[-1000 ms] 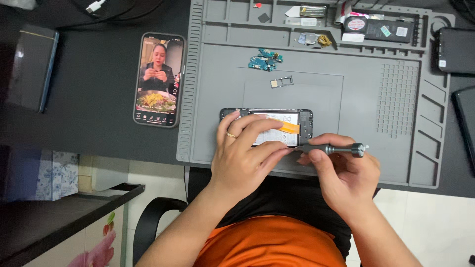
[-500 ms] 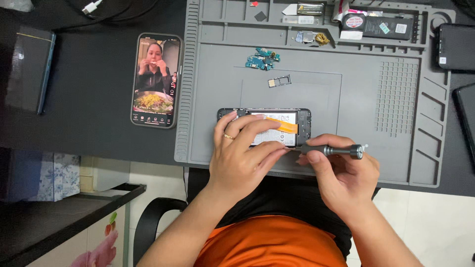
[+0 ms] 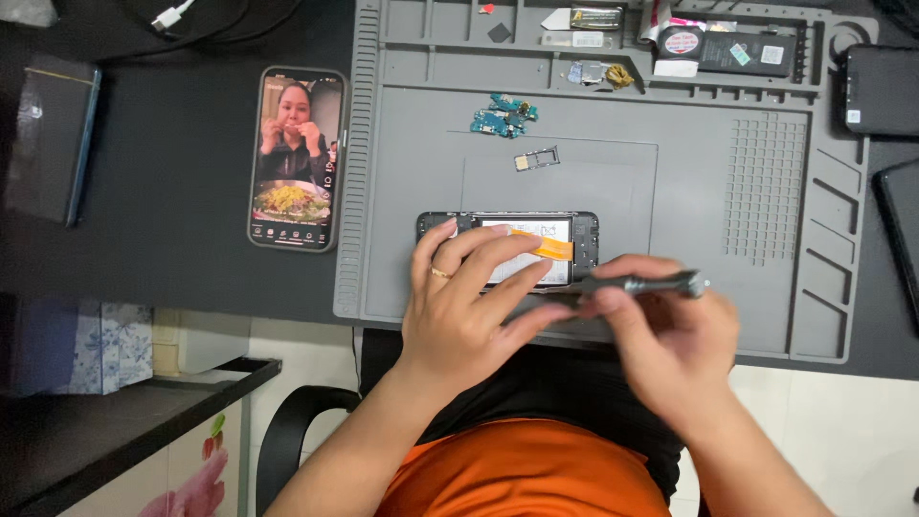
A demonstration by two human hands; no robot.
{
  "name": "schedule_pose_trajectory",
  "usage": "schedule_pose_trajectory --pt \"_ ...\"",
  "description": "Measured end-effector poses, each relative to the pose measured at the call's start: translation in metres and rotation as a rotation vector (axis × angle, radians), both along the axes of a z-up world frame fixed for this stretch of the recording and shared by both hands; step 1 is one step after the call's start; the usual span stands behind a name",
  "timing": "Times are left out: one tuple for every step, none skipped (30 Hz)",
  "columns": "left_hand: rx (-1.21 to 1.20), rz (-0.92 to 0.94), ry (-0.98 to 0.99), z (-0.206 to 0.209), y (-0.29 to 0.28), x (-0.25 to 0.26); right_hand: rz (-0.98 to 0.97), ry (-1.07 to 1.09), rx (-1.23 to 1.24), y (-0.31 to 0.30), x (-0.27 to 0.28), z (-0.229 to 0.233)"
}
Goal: The person uses a screwdriver to remove screws from the back of a disassembled smartphone. They then use a prying tool to carefully lift and separate the back cover from the phone's frame while a video plays on a nearby phone.
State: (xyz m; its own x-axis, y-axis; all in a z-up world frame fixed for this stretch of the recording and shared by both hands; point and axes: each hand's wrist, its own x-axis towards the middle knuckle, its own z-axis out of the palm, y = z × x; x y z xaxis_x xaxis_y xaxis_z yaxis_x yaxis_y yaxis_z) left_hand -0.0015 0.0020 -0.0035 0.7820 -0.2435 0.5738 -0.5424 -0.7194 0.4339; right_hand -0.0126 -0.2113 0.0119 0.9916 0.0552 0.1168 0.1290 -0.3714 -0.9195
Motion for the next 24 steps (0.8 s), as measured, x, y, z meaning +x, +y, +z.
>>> schedule_pose_trajectory --pt "0.036 0.006 -0.015 0.001 0.000 0.001 -0.041 0.073 0.015 -0.004 0.002 0.003" --pt "0.072 0.013 -0.028 0.002 0.000 0.000 -0.082 0.148 0.029 -0.008 0.004 0.006" --pt "0.069 0.010 -0.025 0.003 -0.001 0.000 -0.086 0.152 0.026 -0.010 0.008 0.010" --pt "0.125 0.019 -0.041 0.004 -0.002 0.001 -0.126 0.098 0.022 -0.012 0.014 0.014" --pt "0.180 0.029 -0.057 0.006 -0.003 0.001 -0.166 0.045 0.018 -0.014 0.019 0.018" --pt "0.175 0.023 -0.057 0.006 -0.004 0.001 -0.171 0.046 0.014 -0.016 0.023 0.017" --pt "0.231 0.006 -0.047 0.007 -0.004 0.001 -0.182 0.032 -0.044 -0.018 0.027 0.016" --pt "0.287 -0.010 -0.037 0.007 -0.005 0.001 -0.192 0.020 -0.101 -0.021 0.030 0.015" --pt "0.283 -0.015 -0.035 0.007 -0.005 0.001 -0.197 0.023 -0.104 -0.020 0.033 0.014" --pt "0.336 -0.029 -0.020 0.006 -0.005 0.001 -0.170 0.016 -0.121 -0.020 0.035 0.012" --pt "0.389 -0.042 -0.006 0.006 -0.005 0.001 -0.142 0.010 -0.137 -0.019 0.038 0.010" --pt "0.389 -0.045 -0.002 0.005 -0.006 0.001 -0.144 0.014 -0.137 -0.019 0.039 0.008" --pt "0.408 -0.057 0.029 0.005 -0.006 0.001 -0.121 -0.028 -0.168 -0.019 0.040 0.006" --pt "0.428 -0.068 0.057 0.005 -0.007 0.002 -0.097 -0.074 -0.197 -0.018 0.043 0.004" --pt "0.429 -0.069 0.058 0.005 -0.007 0.002 -0.098 -0.073 -0.196 -0.017 0.043 0.005" --pt "0.421 -0.069 0.067 0.005 -0.007 0.003 -0.091 -0.092 -0.227 -0.016 0.044 0.005" --pt "0.413 -0.069 0.076 0.006 -0.007 0.005 -0.085 -0.111 -0.258 -0.015 0.045 0.006" --pt "0.414 -0.071 0.079 0.005 -0.007 0.005 -0.085 -0.108 -0.256 -0.017 0.046 0.005" --pt "0.409 -0.074 0.097 0.005 -0.007 0.005 -0.086 -0.103 -0.331 -0.019 0.046 0.003" --pt "0.403 -0.078 0.117 0.005 -0.008 0.005 -0.086 -0.097 -0.406 -0.021 0.045 0.002" --pt "0.403 -0.080 0.120 0.005 -0.008 0.006 -0.086 -0.092 -0.405 -0.023 0.045 0.002" --pt "0.406 -0.079 0.120 0.004 -0.008 0.006 -0.026 -0.190 -0.424 -0.024 0.046 0.001" --pt "0.409 -0.079 0.121 0.004 -0.008 0.006 0.036 -0.288 -0.441 -0.026 0.046 0.001" --pt "0.411 -0.080 0.122 0.005 -0.008 0.007 0.035 -0.286 -0.439 -0.024 0.049 0.009"
